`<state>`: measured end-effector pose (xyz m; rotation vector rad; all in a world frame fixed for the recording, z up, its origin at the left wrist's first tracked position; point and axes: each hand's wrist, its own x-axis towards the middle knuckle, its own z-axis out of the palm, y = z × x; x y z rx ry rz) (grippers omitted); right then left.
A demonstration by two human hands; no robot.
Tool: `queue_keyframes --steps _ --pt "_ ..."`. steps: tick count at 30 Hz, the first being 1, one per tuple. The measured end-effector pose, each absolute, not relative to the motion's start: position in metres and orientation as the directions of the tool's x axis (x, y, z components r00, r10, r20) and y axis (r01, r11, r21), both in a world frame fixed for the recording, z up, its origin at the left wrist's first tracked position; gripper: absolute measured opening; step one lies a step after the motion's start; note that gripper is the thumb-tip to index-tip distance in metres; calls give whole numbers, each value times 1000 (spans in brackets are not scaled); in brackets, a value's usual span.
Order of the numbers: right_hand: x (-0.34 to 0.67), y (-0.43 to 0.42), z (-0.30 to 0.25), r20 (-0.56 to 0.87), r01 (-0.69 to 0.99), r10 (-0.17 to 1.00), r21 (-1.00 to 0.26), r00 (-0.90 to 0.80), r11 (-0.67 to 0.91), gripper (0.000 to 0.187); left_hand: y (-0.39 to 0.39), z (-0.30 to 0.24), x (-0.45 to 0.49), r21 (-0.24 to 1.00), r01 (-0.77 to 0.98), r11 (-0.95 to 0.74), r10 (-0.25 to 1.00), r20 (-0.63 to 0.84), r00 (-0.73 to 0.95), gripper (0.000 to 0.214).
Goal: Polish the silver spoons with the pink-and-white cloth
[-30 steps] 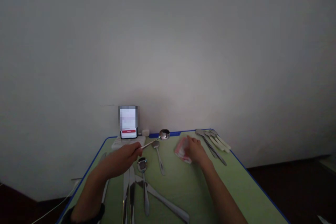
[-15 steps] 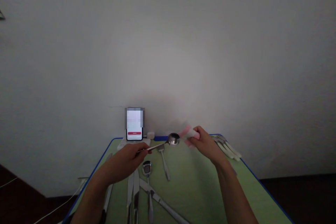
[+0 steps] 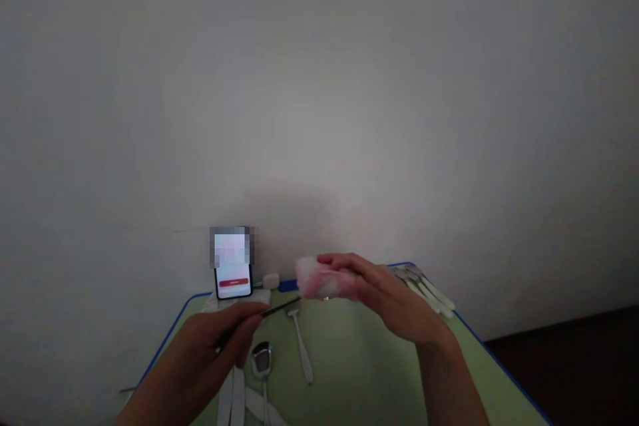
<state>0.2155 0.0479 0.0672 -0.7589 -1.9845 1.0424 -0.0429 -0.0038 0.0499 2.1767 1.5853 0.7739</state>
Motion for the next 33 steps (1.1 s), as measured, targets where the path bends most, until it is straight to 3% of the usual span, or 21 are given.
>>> queue_keyframes --steps 2,5,8,12,21,26,28,30,33 --pt "216 49 67 385 203 778 -820 -496 535 38 -4 48 -42 555 762 -335 940 259 224 41" --pt "213 52 64 407 330 834 -782 -374 529 28 -5 47 -41 536 760 -366 922 321 218 40" --pt "208 50 64 409 391 829 -741 -381 546 29 -7 46 -43 525 759 -384 908 366 207 37" --pt "193 37 70 456 338 755 -697 -471 632 45 -10 45 -57 573 736 -361 920 347 181 36" --pt "165 30 63 525 275 736 -700 -428 659 48 -16 49 -66 621 697 -359 920 363 150 33" --pt "181 30 64 529 47 752 -805 -392 591 44 -15 52 -61 666 667 -334 926 365 99 35" --pt "185 30 66 512 -32 770 -840 -381 542 51 -15 51 -60 676 662 -323 931 351 96 34" --pt "186 31 68 465 0 804 -866 -371 501 59 -14 51 -60 671 669 -320 933 346 100 34" --pt "186 33 71 419 173 833 -848 -360 501 42 -14 51 -59 641 690 -337 926 358 119 33"
